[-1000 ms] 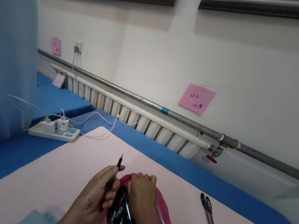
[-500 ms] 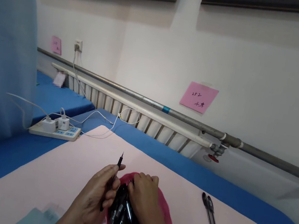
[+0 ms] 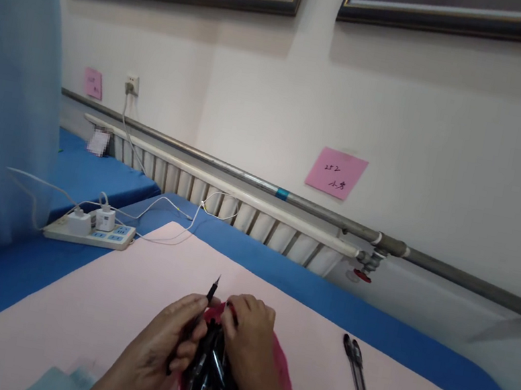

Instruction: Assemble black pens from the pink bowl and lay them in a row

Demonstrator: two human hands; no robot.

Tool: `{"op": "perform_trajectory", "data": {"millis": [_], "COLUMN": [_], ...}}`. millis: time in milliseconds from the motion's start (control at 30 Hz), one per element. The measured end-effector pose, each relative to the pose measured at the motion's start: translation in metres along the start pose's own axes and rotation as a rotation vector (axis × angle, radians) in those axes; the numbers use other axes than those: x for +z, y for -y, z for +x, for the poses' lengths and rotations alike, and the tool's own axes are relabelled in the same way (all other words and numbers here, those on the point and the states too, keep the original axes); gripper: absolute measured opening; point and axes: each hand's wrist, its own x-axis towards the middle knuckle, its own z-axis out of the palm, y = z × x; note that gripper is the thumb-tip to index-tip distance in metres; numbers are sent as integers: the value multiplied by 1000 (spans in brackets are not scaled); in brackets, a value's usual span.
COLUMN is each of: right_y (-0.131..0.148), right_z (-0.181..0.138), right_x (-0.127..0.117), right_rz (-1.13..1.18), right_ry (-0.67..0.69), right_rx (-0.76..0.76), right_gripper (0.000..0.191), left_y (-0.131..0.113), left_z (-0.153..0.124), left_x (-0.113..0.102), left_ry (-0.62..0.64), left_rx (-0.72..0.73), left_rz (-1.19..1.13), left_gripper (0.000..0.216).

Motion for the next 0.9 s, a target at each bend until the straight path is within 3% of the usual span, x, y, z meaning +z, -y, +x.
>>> {"op": "perform_trajectory", "data": {"millis": [133, 233, 433, 567, 700, 900], "right_y": [-1, -4, -19, -32, -41, -45], "right_z": [-20, -49, -110, -136, -148, -149], "right_x": [-28, -50, -75, -84, -89, -90], "right_rz": [599, 791, 896, 975, 1022, 1039], "right_ry": [-70, -41, -128, -176, -122, 10], "right_rx": [271, 366, 478, 541, 536, 547], "right_gripper": [13, 14, 19, 21, 17, 8], "left_y": [4, 13, 39, 52, 60, 62], "left_z": [-5, -9, -22, -30, -35, -37], "left_x": [4, 11, 34, 47, 51, 54], "left_ry": [145, 244, 429, 463, 520, 497], "left_rx": [-60, -140, -286, -332, -339, -365], "left_rz": [174, 291, 454, 468, 504, 547], "left_gripper": [32, 31, 21, 21, 26, 22]}}
